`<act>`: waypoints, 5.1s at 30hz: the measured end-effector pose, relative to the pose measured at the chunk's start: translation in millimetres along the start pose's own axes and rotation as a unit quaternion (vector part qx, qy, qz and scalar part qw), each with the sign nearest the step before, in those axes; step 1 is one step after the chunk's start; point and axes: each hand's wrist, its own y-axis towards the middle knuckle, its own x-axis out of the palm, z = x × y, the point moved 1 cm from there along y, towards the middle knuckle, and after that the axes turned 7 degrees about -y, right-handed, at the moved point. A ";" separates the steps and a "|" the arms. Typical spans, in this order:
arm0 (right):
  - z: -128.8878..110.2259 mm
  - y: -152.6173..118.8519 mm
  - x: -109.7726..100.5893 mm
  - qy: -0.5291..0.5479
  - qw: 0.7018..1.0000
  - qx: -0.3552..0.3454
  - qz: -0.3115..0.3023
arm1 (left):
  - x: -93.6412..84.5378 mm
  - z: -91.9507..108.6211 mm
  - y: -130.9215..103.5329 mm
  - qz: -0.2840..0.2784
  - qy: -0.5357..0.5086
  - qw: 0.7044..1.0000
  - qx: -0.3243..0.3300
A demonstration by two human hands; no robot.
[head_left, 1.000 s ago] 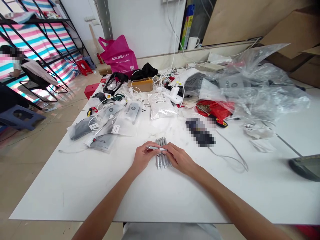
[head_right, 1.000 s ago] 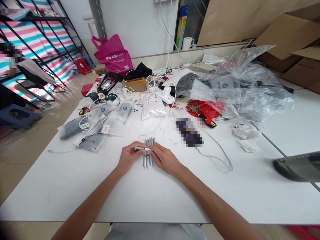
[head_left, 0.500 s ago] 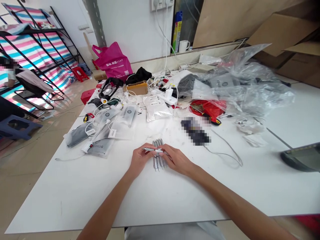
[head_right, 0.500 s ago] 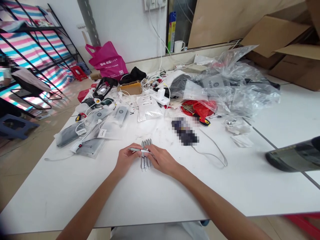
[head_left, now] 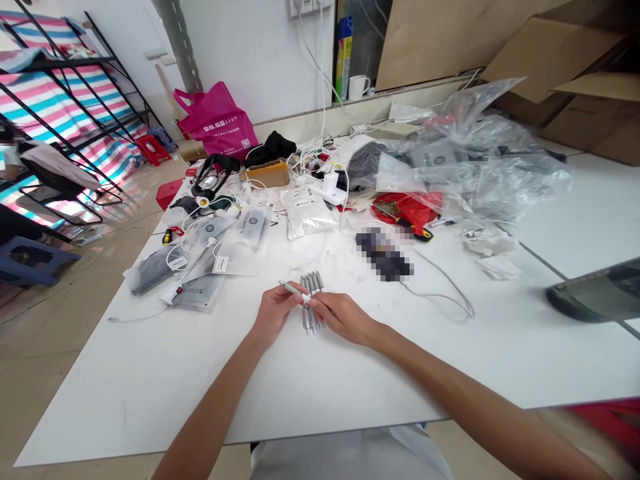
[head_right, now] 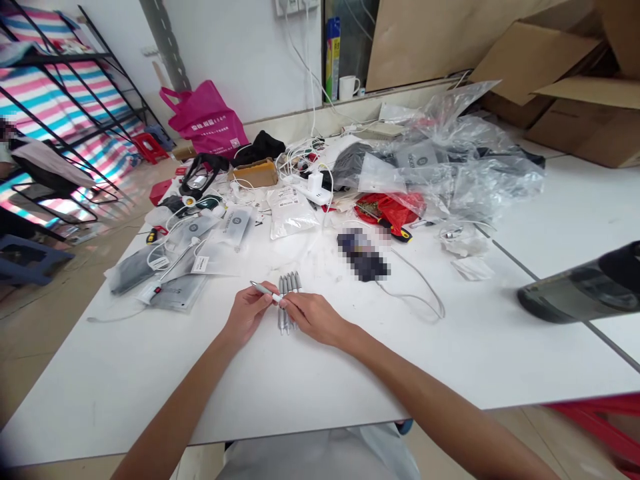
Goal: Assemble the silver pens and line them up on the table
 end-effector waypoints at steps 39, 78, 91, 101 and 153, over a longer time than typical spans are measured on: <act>-0.4 -4.2 6.6 -0.198 0.944 -0.259 0.047 | 3.0 15.1 -5.1 -0.019 -0.039 0.999 -0.001; 3.0 -0.9 12.2 -0.237 0.961 -0.142 0.002 | -50.4 30.6 5.6 0.044 0.622 0.781 0.046; 2.0 -1.4 22.5 -0.284 0.958 -0.014 0.030 | 1.2 -11.2 -3.4 0.024 0.616 0.776 0.132; 17.3 0.6 8.0 -0.109 0.980 0.044 0.163 | 4.2 -0.7 -10.4 0.112 0.465 0.854 0.205; -15.2 0.8 7.6 0.575 0.762 0.222 -0.197 | 8.5 20.5 -7.5 0.044 -0.093 0.993 0.051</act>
